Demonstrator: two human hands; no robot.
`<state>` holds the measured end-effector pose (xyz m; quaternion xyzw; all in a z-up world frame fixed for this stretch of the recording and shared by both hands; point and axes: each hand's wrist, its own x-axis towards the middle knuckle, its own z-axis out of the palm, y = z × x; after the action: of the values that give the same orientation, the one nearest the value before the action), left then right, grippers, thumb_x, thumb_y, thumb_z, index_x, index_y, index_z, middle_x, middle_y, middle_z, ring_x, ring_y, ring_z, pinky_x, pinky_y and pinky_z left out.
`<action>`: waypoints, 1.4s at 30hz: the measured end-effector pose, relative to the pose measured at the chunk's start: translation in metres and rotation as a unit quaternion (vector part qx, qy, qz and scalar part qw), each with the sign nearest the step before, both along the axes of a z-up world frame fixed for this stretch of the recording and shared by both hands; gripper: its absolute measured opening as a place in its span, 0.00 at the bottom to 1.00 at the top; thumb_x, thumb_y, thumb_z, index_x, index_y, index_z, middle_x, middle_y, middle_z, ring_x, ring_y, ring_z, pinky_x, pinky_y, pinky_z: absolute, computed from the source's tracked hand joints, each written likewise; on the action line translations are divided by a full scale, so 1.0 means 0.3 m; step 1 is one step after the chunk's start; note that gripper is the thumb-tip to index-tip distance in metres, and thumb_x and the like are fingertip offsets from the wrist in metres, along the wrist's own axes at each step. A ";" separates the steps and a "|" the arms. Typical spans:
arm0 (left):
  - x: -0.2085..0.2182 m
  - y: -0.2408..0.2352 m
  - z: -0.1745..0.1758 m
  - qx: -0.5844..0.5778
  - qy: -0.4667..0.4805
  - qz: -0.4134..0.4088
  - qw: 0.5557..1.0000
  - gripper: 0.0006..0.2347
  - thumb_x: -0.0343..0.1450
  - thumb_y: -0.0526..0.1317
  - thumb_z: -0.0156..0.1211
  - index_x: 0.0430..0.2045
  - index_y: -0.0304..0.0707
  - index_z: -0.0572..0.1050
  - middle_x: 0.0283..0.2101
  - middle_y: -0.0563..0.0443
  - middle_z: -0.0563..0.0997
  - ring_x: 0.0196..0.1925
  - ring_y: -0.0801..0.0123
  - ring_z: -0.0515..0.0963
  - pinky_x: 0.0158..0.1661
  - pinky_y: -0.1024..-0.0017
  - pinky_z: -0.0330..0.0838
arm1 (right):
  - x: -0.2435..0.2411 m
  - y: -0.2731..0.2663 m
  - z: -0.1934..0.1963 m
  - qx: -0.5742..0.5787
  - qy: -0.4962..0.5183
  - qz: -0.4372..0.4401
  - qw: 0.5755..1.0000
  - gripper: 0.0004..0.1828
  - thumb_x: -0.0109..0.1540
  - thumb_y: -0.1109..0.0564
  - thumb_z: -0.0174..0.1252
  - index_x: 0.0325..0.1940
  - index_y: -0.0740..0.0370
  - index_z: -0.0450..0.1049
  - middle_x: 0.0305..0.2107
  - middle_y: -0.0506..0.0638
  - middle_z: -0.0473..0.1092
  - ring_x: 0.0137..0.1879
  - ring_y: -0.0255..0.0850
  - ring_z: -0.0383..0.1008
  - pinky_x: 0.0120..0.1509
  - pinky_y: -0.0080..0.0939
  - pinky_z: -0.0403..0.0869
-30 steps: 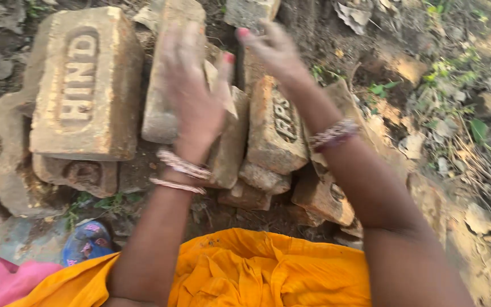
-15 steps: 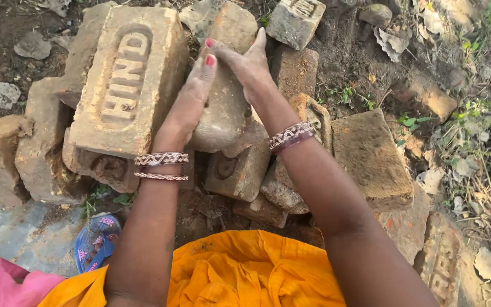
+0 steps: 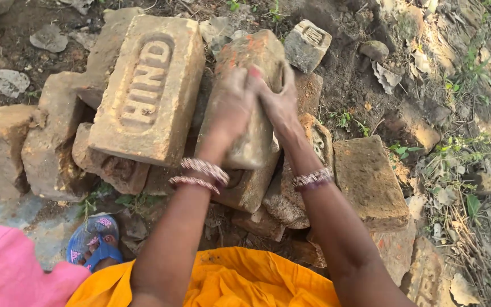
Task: The person sits on the ground beside a pile of used bricks and stacks them one at a time, picking each brick from the ground pile and placing it into a growing stack in front of them, turning some bricks to align them.
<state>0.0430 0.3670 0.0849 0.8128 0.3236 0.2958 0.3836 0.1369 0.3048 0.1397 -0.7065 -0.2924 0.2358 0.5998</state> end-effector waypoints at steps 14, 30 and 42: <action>-0.044 0.000 -0.010 -0.217 -0.080 0.176 0.957 0.41 0.72 0.68 0.45 0.65 0.22 0.59 0.61 0.23 0.72 0.64 0.39 0.72 0.62 0.54 0.64 | -0.151 -0.245 0.045 0.064 -0.254 0.088 0.961 0.61 0.58 0.62 0.67 0.84 0.60 0.33 0.79 0.65 0.44 0.80 0.58 0.55 0.80 0.56 0.64; 0.324 -0.568 0.067 -0.020 0.117 -0.155 0.981 0.41 0.72 0.59 0.47 0.70 0.25 0.38 0.75 0.28 0.49 0.73 0.42 0.50 0.64 0.38 0.42 | 0.320 -0.657 0.194 -0.250 -0.190 -0.010 0.949 0.20 0.70 0.46 0.50 0.54 0.65 0.73 0.37 0.43 0.71 0.42 0.33 0.70 0.47 0.39 0.72; 0.343 -0.376 0.200 0.011 -0.063 -0.159 0.985 0.33 0.74 0.54 0.59 0.64 0.22 0.59 0.67 0.22 0.60 0.69 0.41 0.61 0.63 0.46 0.56 | 0.284 -0.611 0.191 -0.442 -0.218 0.030 0.870 0.27 0.71 0.41 0.48 0.68 0.57 0.70 0.48 0.69 0.75 0.54 0.62 0.75 0.61 0.59 0.75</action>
<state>0.1458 0.2541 0.1448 0.8376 0.1625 0.2853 0.4366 0.2222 0.1216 0.1972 -0.9220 -0.3019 0.1989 0.1382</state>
